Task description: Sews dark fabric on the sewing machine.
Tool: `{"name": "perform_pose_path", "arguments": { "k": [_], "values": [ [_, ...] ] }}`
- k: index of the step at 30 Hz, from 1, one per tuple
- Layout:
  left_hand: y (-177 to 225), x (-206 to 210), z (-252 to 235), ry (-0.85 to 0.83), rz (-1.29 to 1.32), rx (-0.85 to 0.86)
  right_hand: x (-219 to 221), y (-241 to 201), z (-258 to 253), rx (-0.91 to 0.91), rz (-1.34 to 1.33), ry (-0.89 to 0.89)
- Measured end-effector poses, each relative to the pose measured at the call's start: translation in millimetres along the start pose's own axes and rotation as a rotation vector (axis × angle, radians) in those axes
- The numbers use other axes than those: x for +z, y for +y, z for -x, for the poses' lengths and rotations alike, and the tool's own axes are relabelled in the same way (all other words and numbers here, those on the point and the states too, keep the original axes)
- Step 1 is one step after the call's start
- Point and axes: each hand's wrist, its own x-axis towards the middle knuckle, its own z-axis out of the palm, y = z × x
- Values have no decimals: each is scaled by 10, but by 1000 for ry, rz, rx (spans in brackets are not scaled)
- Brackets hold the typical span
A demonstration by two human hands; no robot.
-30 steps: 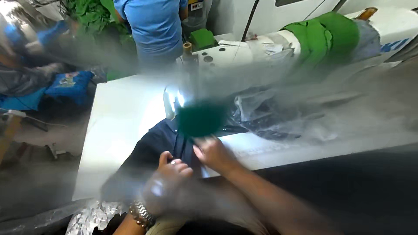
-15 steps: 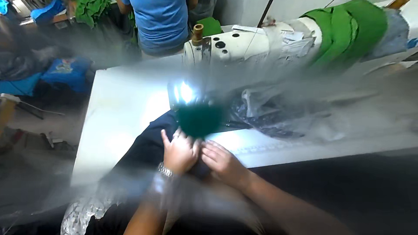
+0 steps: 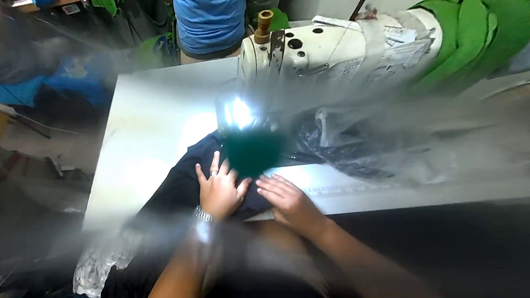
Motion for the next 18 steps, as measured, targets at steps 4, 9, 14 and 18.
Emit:
{"name": "perform_pose_path", "arguments": {
  "k": [4,9,14,18],
  "values": [
    [-10,-8,-31,0,16,6,11,-2,-11,13,3,9],
    [-14,-19,-79,-23,23,-1,8,18,-35,45,7,14],
    [-71,-19,-232,-56,40,-35,69,85,-152,61,37,39],
    [-95,-34,-292,-73,45,-37,85,85,-175,79,50,45]
  ]
}}
